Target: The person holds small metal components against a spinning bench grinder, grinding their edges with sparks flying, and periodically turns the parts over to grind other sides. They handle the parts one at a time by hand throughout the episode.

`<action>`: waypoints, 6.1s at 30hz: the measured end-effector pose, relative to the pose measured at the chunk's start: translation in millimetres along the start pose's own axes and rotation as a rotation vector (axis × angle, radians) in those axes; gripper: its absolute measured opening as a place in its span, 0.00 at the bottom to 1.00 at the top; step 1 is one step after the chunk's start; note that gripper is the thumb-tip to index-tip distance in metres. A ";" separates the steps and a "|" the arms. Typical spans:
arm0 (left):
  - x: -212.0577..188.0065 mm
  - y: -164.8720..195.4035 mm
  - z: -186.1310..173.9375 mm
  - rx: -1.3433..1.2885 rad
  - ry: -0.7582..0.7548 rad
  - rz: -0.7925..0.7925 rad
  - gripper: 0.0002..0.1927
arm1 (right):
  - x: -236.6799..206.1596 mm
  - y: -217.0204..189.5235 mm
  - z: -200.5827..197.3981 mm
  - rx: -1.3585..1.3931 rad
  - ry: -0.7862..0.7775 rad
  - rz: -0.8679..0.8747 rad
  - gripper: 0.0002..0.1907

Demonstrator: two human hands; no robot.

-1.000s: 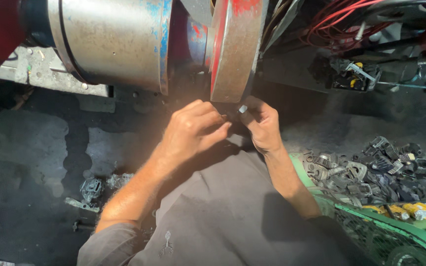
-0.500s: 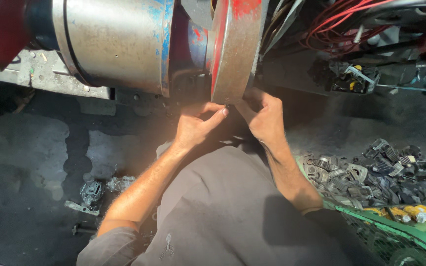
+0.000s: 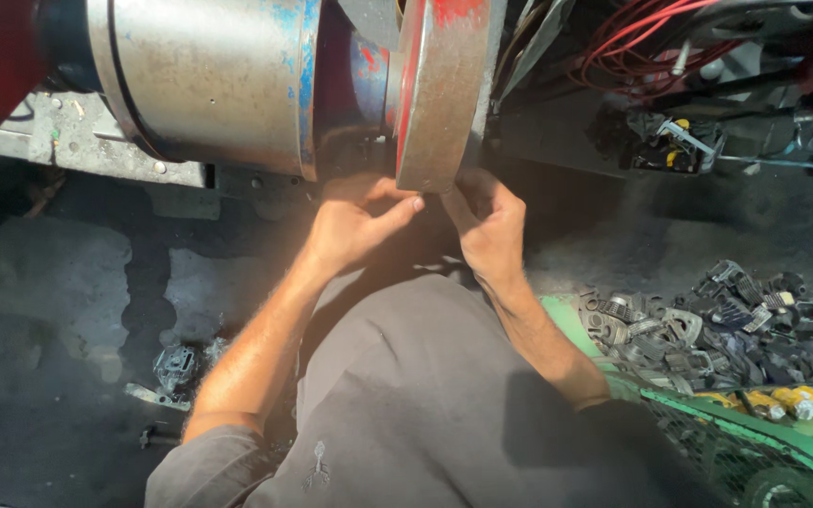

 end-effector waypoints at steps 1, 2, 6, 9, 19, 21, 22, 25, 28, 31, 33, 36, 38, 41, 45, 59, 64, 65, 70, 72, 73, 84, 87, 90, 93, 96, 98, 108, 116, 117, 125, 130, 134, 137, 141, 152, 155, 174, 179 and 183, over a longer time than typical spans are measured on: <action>-4.6 7.2 -5.2 0.056 0.032 0.009 0.11 | -2.4 3.2 -0.4 0.026 -0.038 -0.001 0.05; -7.5 22.5 -11.7 0.136 0.080 0.153 0.10 | -4.0 4.6 -2.5 0.050 -0.076 -0.004 0.04; -29.9 52.3 -16.0 0.339 0.174 0.389 0.07 | -7.7 7.3 -9.5 0.136 -0.197 0.059 0.02; -28.8 33.5 3.8 0.142 0.135 0.148 0.08 | -4.3 1.2 -13.2 0.095 -0.173 0.052 0.03; -11.1 -24.1 44.5 -0.292 0.099 -0.025 0.11 | 16.5 -23.7 2.0 -0.284 -0.084 0.057 0.08; -11.0 -32.0 45.0 -0.317 0.071 -0.095 0.12 | 17.4 -26.5 4.4 -0.315 -0.077 0.058 0.08; -11.9 -35.4 45.7 -0.331 0.055 -0.132 0.12 | 17.2 -28.7 6.9 -0.289 -0.089 0.029 0.08; -7.0 -35.6 38.8 -0.264 0.054 -0.070 0.12 | 15.4 -27.8 9.0 -0.228 -0.080 0.007 0.09; -1.2 -38.3 34.6 -0.251 0.000 -0.088 0.13 | 15.1 -18.6 5.7 -0.195 -0.024 0.064 0.08; 6.3 -35.3 28.6 -0.284 -0.075 -0.107 0.13 | 13.9 -12.0 5.2 -0.136 -0.017 0.041 0.08; 11.3 -23.9 19.0 -0.194 -0.076 -0.034 0.12 | 11.4 -3.2 4.2 -0.048 0.011 0.042 0.08; -0.5 6.4 -1.8 -0.029 0.023 0.150 0.09 | -2.1 5.1 3.1 0.096 -0.009 0.010 0.07; -13.1 29.2 -16.2 0.146 0.099 0.304 0.07 | -5.6 8.9 1.0 0.146 -0.116 0.069 0.06; -29.6 50.1 -16.9 0.362 0.158 0.419 0.07 | -6.4 8.9 -6.5 0.230 -0.209 0.113 0.05; -27.6 28.9 8.1 0.110 0.139 0.159 0.07 | -1.0 1.7 -11.4 0.136 -0.183 0.072 0.04; -8.2 -40.7 46.1 -0.353 0.023 -0.086 0.10 | 14.2 -18.1 2.3 -0.254 -0.056 0.060 0.09; 1.1 -38.7 33.9 -0.263 -0.027 -0.103 0.12 | 13.3 -17.2 5.2 -0.224 -0.026 0.044 0.09; 2.8 -34.1 28.5 -0.241 -0.027 -0.059 0.12 | 13.4 -17.1 4.8 -0.246 -0.018 0.033 0.09; 10.9 -5.3 4.2 -0.146 -0.049 0.059 0.12 | 8.5 -3.5 0.2 -0.121 0.003 0.047 0.09; -1.4 15.1 -10.7 -0.014 0.020 0.172 0.10 | 1.5 3.4 -1.6 0.010 -0.035 0.037 0.08; -7.2 26.3 -16.8 0.050 0.053 0.234 0.09 | -0.8 7.2 -2.6 0.069 -0.088 0.065 0.06; -23.4 23.4 18.2 -0.051 0.203 0.209 0.06 | 1.3 -0.4 -15.7 0.075 -0.155 0.083 0.04; -20.7 -2.9 38.1 -0.205 0.158 0.097 0.07 | 9.4 -5.4 -13.2 -0.087 -0.111 0.112 0.05; -14.4 -20.5 46.5 -0.248 0.113 0.022 0.08 | 12.6 -8.5 -5.4 -0.052 -0.094 0.130 0.07; -11.7 -29.6 47.9 -0.320 0.083 -0.031 0.08 | 14.2 -13.4 -1.3 -0.118 -0.102 0.088 0.07; -11.1 -31.5 45.1 -0.325 0.049 -0.051 0.10 | 13.6 -12.6 -3.4 -0.158 -0.050 0.114 0.07; -5.2 -32.2 39.9 -0.287 0.020 -0.064 0.10 | 13.6 -11.9 1.2 -0.062 -0.076 0.113 0.07; 3.6 2.3 0.9 -0.111 -0.069 0.050 0.10 | 1.9 15.9 -1.9 0.212 -0.017 0.101 0.07; -38.0 80.0 -28.5 0.414 0.072 0.572 0.09 | -26.5 39.8 -12.0 0.573 -0.223 0.198 0.09; -38.5 80.8 -27.4 0.415 0.085 0.549 0.09 | -27.0 40.9 -12.6 0.580 -0.226 0.204 0.10; -33.4 46.6 -11.2 0.166 0.169 0.307 0.06 | -20.2 37.2 -17.6 0.288 -0.174 0.223 0.06; -27.4 -0.3 22.6 -0.096 0.086 0.037 0.10 | -12.4 31.3 -16.8 0.172 -0.086 0.210 0.05; -24.1 -27.8 47.9 -0.233 -0.018 -0.166 0.12 | -3.8 18.6 -18.4 -0.009 -0.023 0.188 0.06; -20.5 -38.4 61.0 -0.238 -0.045 -0.284 0.12 | 3.0 6.9 -19.6 -0.109 -0.030 0.166 0.06; -20.6 -45.9 71.1 -0.265 -0.033 -0.429 0.13 | 9.2 -8.1 -19.3 -0.160 -0.088 0.103 0.06; -17.3 -37.2 63.4 -0.260 0.088 -0.268 0.11 | 16.8 -6.5 -11.4 -0.016 -0.076 0.216 0.06; -16.6 -36.9 58.6 -0.249 0.108 -0.232 0.11 | 16.8 -11.0 -7.5 -0.014 -0.095 0.199 0.06; 10.0 -40.9 26.1 -0.088 -0.044 -0.169 0.14 | 17.4 4.1 -3.4 0.027 -0.041 0.108 0.08; 5.9 4.6 1.5 0.033 0.040 0.077 0.12 | 8.1 21.8 -4.9 0.171 -0.094 0.132 0.07; -19.7 53.1 -14.1 0.359 0.134 0.356 0.09 | -1.3 31.0 -10.5 0.363 -0.214 0.219 0.05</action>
Point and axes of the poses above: each hand's wrist, its own x-axis towards the middle knuckle, its own z-axis out of the palm, y = z × x, the point moved 7 cm from there along x, towards the middle knuckle, and after that the axes turned 15 degrees about x, right-handed, at the moved point
